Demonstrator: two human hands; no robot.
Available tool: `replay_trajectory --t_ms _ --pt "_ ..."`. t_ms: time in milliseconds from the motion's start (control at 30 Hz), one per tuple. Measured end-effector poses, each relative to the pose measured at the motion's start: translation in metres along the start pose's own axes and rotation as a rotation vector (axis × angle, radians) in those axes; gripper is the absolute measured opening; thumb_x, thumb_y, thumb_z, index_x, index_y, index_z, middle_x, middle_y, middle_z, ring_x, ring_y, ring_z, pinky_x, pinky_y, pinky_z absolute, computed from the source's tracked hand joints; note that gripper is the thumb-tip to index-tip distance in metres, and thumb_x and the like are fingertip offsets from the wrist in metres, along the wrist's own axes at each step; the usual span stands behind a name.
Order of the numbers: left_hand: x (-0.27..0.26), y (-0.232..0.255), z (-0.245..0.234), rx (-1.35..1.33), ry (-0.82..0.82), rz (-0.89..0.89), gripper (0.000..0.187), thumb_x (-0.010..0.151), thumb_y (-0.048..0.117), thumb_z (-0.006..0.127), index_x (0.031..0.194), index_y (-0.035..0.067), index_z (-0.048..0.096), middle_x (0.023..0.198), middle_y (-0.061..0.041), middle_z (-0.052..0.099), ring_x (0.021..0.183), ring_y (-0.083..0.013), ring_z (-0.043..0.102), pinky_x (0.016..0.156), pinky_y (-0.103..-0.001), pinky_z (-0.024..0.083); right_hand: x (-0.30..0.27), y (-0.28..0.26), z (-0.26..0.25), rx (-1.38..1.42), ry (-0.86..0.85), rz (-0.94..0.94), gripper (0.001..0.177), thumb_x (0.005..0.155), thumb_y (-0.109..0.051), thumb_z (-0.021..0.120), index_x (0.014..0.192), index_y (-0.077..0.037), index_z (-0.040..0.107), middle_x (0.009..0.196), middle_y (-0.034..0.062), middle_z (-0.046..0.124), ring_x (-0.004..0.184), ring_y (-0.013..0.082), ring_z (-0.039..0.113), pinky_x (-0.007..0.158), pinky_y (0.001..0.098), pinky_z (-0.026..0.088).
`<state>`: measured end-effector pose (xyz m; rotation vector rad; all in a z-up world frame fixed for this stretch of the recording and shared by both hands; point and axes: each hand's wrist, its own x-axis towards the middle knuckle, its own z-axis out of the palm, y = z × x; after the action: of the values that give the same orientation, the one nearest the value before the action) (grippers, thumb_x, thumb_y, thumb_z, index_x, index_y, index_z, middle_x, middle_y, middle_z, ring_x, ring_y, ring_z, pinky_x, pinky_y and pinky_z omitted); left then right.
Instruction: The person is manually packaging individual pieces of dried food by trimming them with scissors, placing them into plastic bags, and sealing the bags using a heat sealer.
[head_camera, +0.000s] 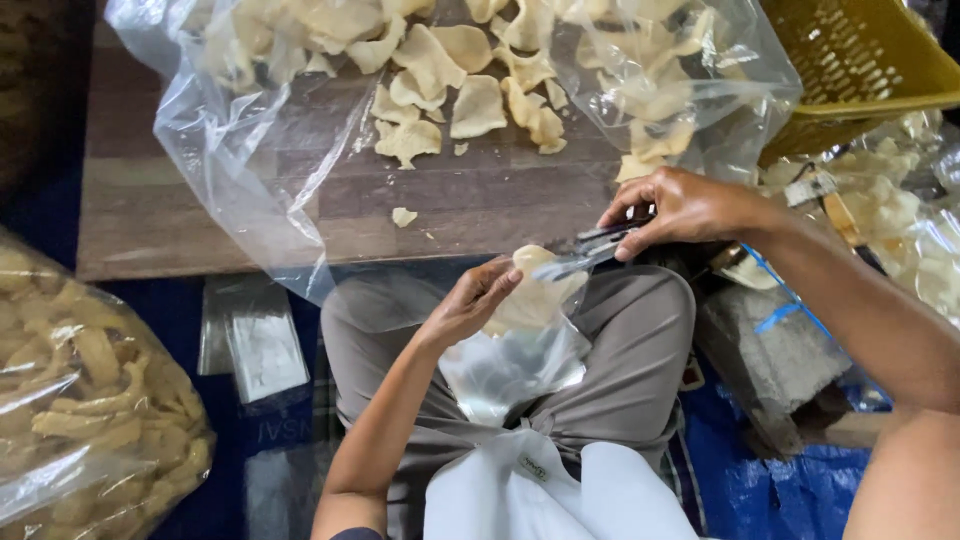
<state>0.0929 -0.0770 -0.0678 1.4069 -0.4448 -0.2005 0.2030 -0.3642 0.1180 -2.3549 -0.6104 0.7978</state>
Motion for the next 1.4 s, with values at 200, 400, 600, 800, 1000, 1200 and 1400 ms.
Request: replay_trajectory --t_ms 200,400,600,800,1000,1200,1400 --pt "-0.023 -0.003 -0.021 -0.415 0.397 0.011 0.051 0.108 0.03 0.049 0.156 0.013 0.046 0.111 -0.012 0.075 0.088 -0.0132 0.073 0.073 -0.032 0.064 0.011 -0.028 -0.013 0.042 0.297 -0.132 0.063 0.064 -0.015 0.095 0.122 -0.002 0.073 0.118 0.0138 0.068 0.09 0.0229 0.066 0.078 0.0321 0.052" --pt "-0.032 0.006 -0.035 -0.639 0.55 0.019 0.046 0.101 0.024 0.062 0.146 0.011 0.058 0.104 -0.019 0.077 0.089 -0.0214 0.076 0.074 -0.042 0.064 0.105 -0.021 0.032 0.035 0.517 -0.297 0.055 0.071 -0.021 0.096 0.121 -0.011 0.075 0.115 0.0091 0.067 0.096 0.0215 0.066 0.08 0.0299 0.053" --pt "-0.046 -0.062 -0.095 -0.743 0.821 0.017 0.035 0.104 0.028 0.059 0.131 0.007 0.064 0.104 -0.023 0.076 0.082 -0.0319 0.077 0.07 -0.048 0.064 0.197 0.004 0.06 -0.186 0.769 -0.555 0.054 0.069 -0.019 0.098 0.117 -0.007 0.076 0.103 0.0085 0.06 0.089 0.026 0.062 0.073 0.0338 0.052" --pt "-0.047 -0.025 -0.088 -0.804 0.813 0.13 0.028 0.102 0.025 0.059 0.127 0.012 0.063 0.107 -0.017 0.075 0.088 -0.0271 0.077 0.07 -0.043 0.066 0.255 -0.015 0.091 -0.497 0.822 -0.421 0.042 0.08 -0.027 0.09 0.115 -0.012 0.074 0.105 0.0062 0.066 0.098 0.0259 0.068 0.081 0.0347 0.056" --pt "-0.055 0.015 -0.079 -0.818 0.701 0.117 0.062 0.094 0.017 0.069 0.15 0.016 0.043 0.134 -0.018 0.064 0.11 -0.0305 0.07 0.083 -0.047 0.065 0.282 -0.052 0.097 -0.805 0.769 -0.168 0.036 0.091 -0.026 0.079 0.12 -0.01 0.064 0.124 0.007 0.056 0.114 0.0273 0.063 0.097 0.037 0.051" --pt "-0.057 0.002 -0.079 -0.984 0.635 0.058 0.053 0.093 0.001 0.065 0.143 0.007 0.049 0.12 -0.033 0.068 0.098 -0.0406 0.073 0.075 -0.046 0.065 0.288 -0.057 0.077 -0.837 0.896 -0.218 0.045 0.077 -0.017 0.092 0.108 -0.004 0.063 0.114 0.0099 0.05 0.099 0.0317 0.063 0.085 0.0398 0.054" --pt "-0.071 -0.059 -0.081 -0.955 0.64 0.1 0.062 0.093 0.001 0.061 0.152 0.011 0.043 0.137 -0.028 0.061 0.115 -0.0413 0.067 0.093 -0.054 0.058 0.299 -0.043 0.089 -0.783 0.921 -0.279 0.041 0.071 -0.016 0.092 0.103 -0.004 0.069 0.108 0.0098 0.057 0.1 0.0332 0.064 0.089 0.0444 0.053"
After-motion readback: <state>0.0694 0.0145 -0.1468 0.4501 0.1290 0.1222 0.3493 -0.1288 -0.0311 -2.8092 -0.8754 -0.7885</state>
